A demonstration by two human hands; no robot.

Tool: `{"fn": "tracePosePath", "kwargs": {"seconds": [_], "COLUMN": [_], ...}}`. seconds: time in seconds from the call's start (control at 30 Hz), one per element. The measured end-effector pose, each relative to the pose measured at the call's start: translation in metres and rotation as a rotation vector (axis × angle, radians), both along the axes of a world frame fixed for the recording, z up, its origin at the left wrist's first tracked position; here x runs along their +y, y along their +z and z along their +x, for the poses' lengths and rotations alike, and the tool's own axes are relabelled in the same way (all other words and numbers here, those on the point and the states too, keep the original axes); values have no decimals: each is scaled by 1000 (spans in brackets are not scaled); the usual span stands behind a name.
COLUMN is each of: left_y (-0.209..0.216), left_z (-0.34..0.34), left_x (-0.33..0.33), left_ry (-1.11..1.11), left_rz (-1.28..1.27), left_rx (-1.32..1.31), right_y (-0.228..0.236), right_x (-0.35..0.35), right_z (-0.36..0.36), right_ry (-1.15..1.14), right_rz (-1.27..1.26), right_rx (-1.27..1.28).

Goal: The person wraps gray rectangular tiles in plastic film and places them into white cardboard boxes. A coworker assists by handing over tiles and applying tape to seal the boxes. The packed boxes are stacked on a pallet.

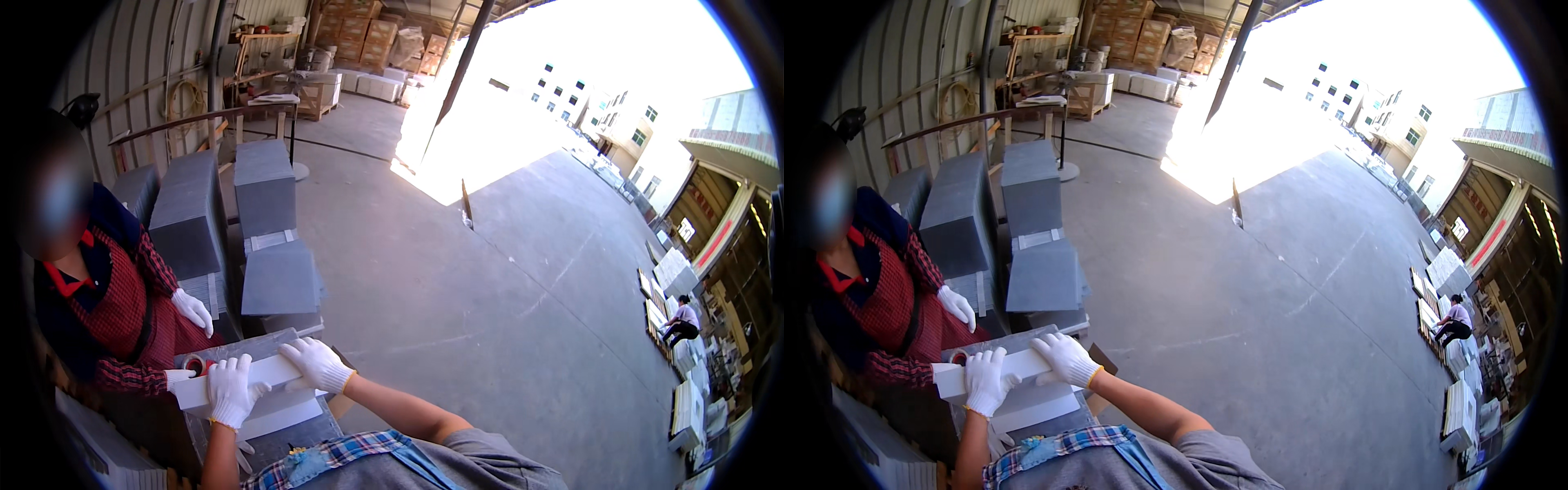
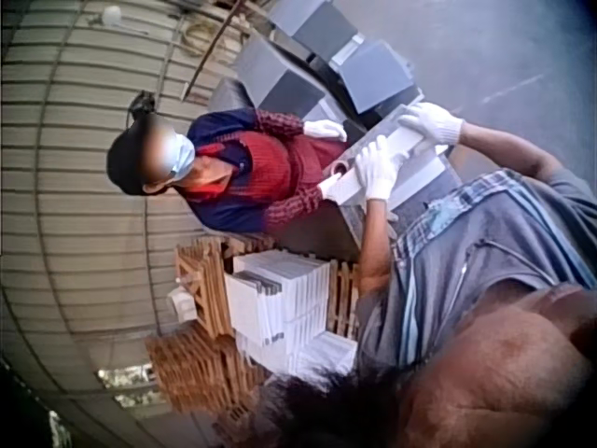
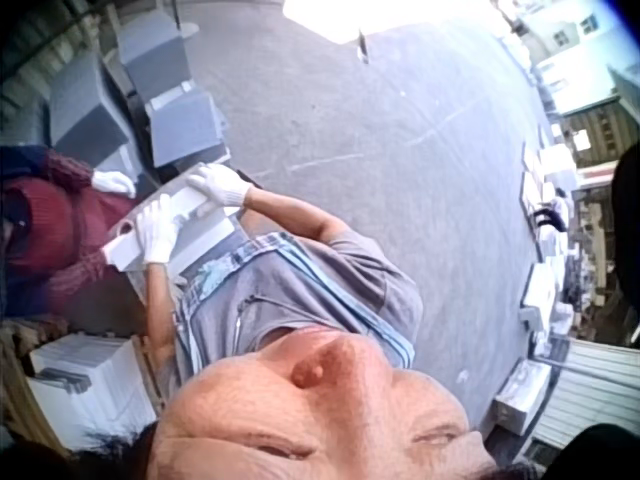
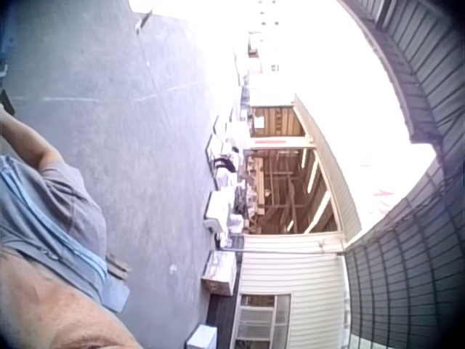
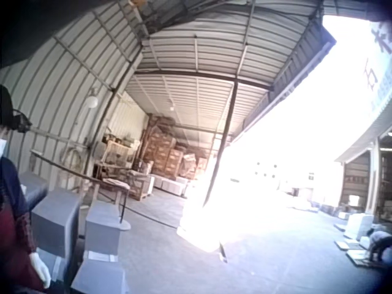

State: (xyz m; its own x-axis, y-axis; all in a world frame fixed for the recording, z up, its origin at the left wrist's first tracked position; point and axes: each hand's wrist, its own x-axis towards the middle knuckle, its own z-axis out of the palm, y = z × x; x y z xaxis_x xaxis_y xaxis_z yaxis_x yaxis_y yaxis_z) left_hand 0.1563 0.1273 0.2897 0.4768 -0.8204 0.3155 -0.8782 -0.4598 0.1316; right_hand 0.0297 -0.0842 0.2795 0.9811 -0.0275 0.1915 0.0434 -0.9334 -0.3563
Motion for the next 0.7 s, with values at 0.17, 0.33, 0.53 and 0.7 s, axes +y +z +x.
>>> {"fn": "tracePosePath", "kwargs": {"seconds": [0.17, 0.33, 0.53, 0.7], "left_y": [-9, -20, -101, -94], "left_z": [24, 43, 88, 68], "left_x": [41, 80, 135, 113], "left_ry": [139, 283, 322, 417], "left_rz": [-68, -116, -774, -1017], "left_rx": [-43, -141, 795, 1035], "right_y": [-15, -23, -20, -18], "right_x": [-4, -8, -7, -12], "right_z": [2, 4, 10, 10], "right_ry": [9, 11, 12, 9], "right_rz": [-4, 10, 7, 15], "right_rx": [-24, 13, -7, 18]}}
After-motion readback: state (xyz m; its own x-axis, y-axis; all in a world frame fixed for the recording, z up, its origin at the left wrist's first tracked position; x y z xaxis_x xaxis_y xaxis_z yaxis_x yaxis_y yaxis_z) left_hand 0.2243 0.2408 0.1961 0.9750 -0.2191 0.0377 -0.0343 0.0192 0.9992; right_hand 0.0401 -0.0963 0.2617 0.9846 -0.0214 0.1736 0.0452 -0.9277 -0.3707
